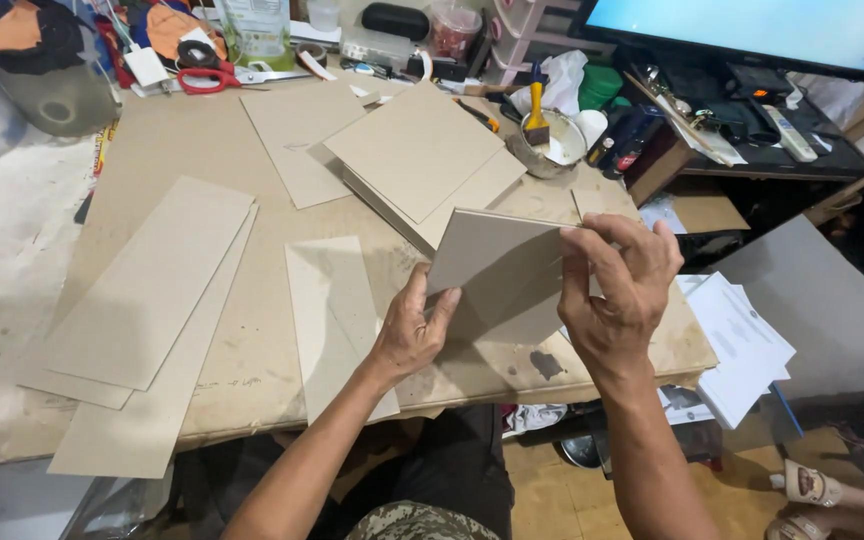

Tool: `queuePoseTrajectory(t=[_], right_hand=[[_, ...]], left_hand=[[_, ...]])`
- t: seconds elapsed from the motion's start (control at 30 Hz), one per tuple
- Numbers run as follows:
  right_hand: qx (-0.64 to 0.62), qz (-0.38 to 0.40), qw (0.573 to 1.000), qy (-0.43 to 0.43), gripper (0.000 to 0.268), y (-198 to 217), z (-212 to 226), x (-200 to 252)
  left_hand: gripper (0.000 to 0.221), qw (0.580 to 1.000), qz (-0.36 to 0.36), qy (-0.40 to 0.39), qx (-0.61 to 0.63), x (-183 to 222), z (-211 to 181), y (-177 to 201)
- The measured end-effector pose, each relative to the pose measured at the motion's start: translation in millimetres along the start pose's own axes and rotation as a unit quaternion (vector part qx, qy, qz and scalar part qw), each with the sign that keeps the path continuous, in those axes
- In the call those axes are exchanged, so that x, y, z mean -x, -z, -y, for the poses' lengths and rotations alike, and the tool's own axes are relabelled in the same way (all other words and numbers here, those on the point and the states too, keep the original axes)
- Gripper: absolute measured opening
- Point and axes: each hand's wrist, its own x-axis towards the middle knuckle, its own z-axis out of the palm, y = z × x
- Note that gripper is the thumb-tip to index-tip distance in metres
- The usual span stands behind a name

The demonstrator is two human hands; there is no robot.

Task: Marking lines on cardboard sheets with a marker and organizing them on a production table.

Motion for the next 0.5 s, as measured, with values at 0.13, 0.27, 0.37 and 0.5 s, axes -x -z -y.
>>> queuePoseTrajectory(t=[0.13,0.27,0.37,0.5], right_hand=[[-0.004,0.004,1.0,-0.002,0.022,0.7,-0.6,-2.4],[-0.005,0.006,1.0,0.008,0.02,2.9,1.8,-7.0],[-0.007,0.008,1.0,0.003,0.021,2.8,1.5,-7.2],[-0.003,0.006,1.0,0.012,0.024,1.4,-1.7,-7.6]], left_hand=[[0.021,1.0,-0.009,-0.009,0.003,-8.2,-22.5,3.3],[0.02,1.0,-0.014,-0.003,0.017,-4.1,-17.5,0.5],[0.025,1.0,-0.019,-0.003,0.013,-3.0,-13.9,-1.0],[0.037,1.0,-0.018,-0.018,0.007,-1.8,6.7,-7.6]])
